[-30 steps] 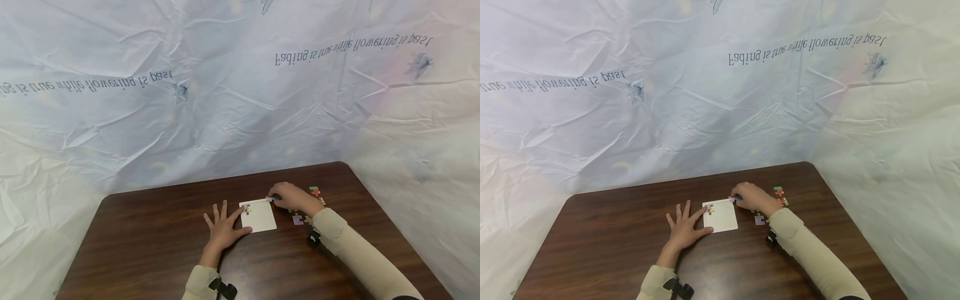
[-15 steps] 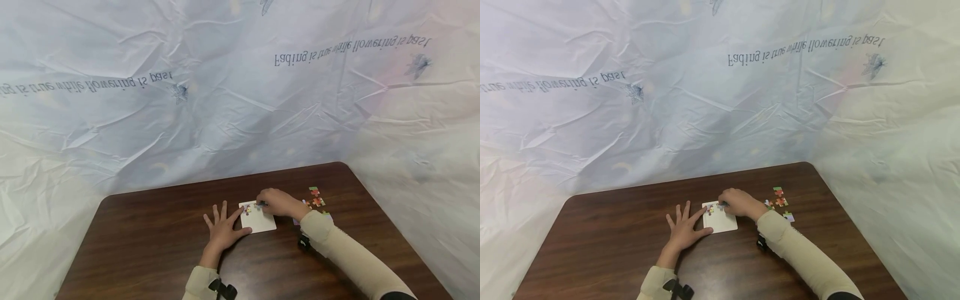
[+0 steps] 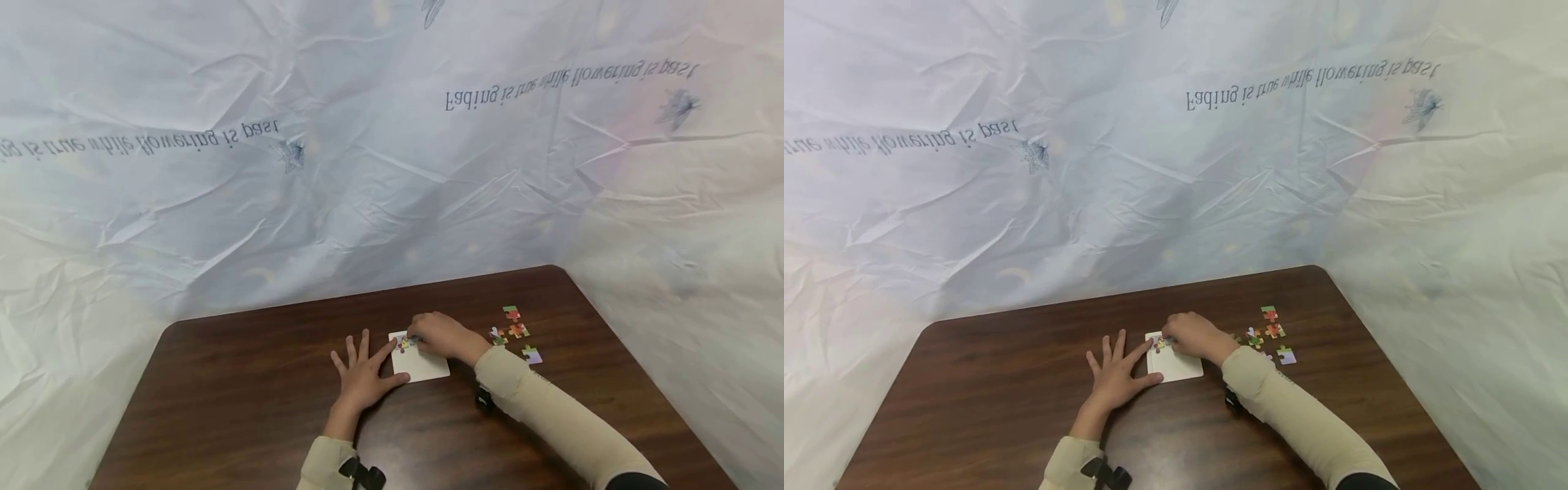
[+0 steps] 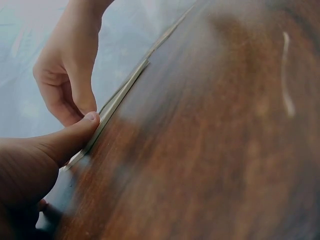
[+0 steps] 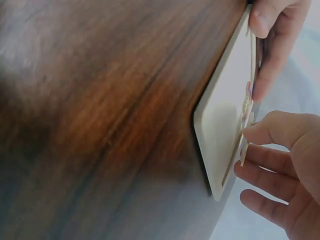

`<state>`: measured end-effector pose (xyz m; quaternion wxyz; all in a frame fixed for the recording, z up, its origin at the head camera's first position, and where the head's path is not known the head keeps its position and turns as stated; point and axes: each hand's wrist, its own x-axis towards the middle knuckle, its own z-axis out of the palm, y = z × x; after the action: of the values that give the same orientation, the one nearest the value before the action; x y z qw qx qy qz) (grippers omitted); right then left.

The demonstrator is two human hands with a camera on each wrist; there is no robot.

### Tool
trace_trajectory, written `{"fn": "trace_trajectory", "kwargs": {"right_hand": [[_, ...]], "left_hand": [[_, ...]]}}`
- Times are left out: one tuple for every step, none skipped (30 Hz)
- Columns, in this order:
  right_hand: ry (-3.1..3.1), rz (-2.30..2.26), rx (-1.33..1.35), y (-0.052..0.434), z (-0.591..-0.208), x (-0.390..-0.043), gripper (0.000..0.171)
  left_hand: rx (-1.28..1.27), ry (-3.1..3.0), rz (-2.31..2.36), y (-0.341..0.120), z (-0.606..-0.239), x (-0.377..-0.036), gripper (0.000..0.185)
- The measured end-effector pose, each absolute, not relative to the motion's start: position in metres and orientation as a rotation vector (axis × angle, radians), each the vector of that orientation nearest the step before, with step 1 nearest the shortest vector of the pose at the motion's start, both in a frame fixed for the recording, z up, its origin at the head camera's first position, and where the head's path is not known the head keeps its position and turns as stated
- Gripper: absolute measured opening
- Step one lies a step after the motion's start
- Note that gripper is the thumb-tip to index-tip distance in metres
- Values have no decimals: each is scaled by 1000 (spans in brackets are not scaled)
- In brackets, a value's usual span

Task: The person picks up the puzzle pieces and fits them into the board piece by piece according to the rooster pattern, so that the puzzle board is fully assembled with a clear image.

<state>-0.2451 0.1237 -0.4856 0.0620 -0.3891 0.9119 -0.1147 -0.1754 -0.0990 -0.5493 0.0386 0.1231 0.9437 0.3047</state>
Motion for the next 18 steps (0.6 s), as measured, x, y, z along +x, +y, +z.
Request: {"fn": "trace_trajectory", "kwargs": {"right_hand": [[2757, -336, -1181, 123, -487, -245, 19], [2758, -328, -1186, 122, -488, -245, 19], [2759, -321, -1190, 122, -489, -245, 19], [2760, -317, -1193, 122, -490, -244, 18], [2763, -314, -1194, 121, -490, -244, 18], [2768, -307, -1198, 121, -491, -244, 18], [2774, -298, -1201, 121, -491, -243, 18], [2780, -290, -1206, 121, -492, -243, 18], [2784, -284, -1212, 121, -492, -243, 18], [2788, -277, -1215, 121, -493, -243, 19], [2792, -269, -1219, 120, -493, -243, 19], [2792, -264, -1221, 120, -494, -243, 19], [2790, -264, -1222, 120, -494, -243, 19], [2791, -270, -1221, 120, -494, -242, 19], [2794, -278, -1218, 120, -495, -242, 19], [2799, -283, -1211, 120, -494, -242, 18], [2802, -295, -1205, 120, -495, -242, 18], [2804, -307, -1200, 120, -495, -242, 18]], "left_hand": [[376, 2893, 925, -99, -550, -175, 84], [373, 2887, 925, -99, -550, -175, 84], [373, 2886, 922, -99, -550, -175, 84], [373, 2885, 916, -99, -550, -174, 84], [375, 2885, 917, -99, -551, -174, 84], [379, 2886, 918, -99, -551, -175, 84], [379, 2885, 920, -98, -551, -175, 84], [382, 2886, 928, -98, -550, -175, 83], [384, 2887, 931, -99, -550, -175, 83], [385, 2888, 935, -99, -550, -176, 83], [388, 2891, 935, -99, -550, -176, 83], [388, 2891, 933, -99, -550, -177, 83], [384, 2886, 930, -99, -550, -176, 83], [382, 2885, 929, -99, -550, -177, 84], [381, 2884, 929, -100, -550, -177, 84], [384, 2886, 930, -100, -550, -177, 84], [384, 2884, 930, -100, -550, -178, 84], [382, 2879, 932, -100, -550, -178, 84]]}}
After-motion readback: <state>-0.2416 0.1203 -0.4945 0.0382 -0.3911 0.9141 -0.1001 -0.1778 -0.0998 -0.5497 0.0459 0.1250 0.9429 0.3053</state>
